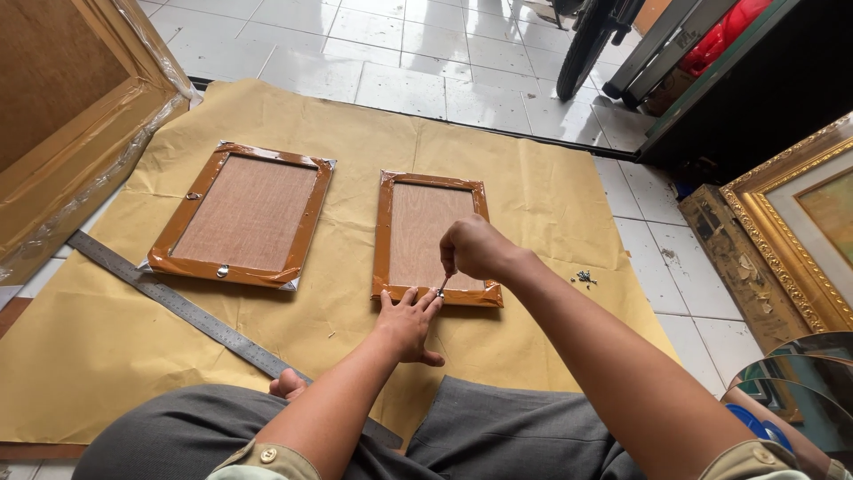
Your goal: The person sits on the floor and uses a screwdriver to attach metal hanging hardware to the back of two wooden picture frames. They pick up the frames, position them, and tighten screws to secure the hardware.
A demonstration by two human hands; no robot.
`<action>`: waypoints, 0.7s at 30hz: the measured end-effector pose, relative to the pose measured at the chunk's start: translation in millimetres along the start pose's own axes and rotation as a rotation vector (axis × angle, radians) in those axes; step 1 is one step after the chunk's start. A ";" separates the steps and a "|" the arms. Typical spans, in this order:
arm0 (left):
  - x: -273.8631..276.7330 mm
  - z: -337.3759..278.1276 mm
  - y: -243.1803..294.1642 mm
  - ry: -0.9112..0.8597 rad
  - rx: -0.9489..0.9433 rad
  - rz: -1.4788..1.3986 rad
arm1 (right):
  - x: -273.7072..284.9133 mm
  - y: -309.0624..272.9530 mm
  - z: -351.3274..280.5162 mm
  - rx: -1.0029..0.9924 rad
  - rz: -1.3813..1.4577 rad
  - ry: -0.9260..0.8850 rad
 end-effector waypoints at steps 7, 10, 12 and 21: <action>1.9 -2.0 -1.0 -0.003 0.003 0.018 | 14.8 -50.2 -31.0 -0.256 -0.134 -0.070; -0.2 -1.1 -0.3 0.025 0.003 0.031 | 16.1 -30.8 -23.2 -0.394 -0.299 -0.013; 0.9 -2.2 0.3 0.016 -0.001 0.018 | 3.5 -12.7 -8.7 -0.411 -0.470 -0.038; -5.8 1.1 1.7 0.000 -0.005 0.016 | -2.8 -24.1 -9.8 -0.038 -0.367 -0.057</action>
Point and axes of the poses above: each hand's wrist, its own z-axis towards the middle knuckle, its own x-axis out of the back of the hand, y = z × x, the point moved 10 cm from there along z, towards the middle knuckle, and after that the axes turned 15 degrees about z, right-handed, at the moved point
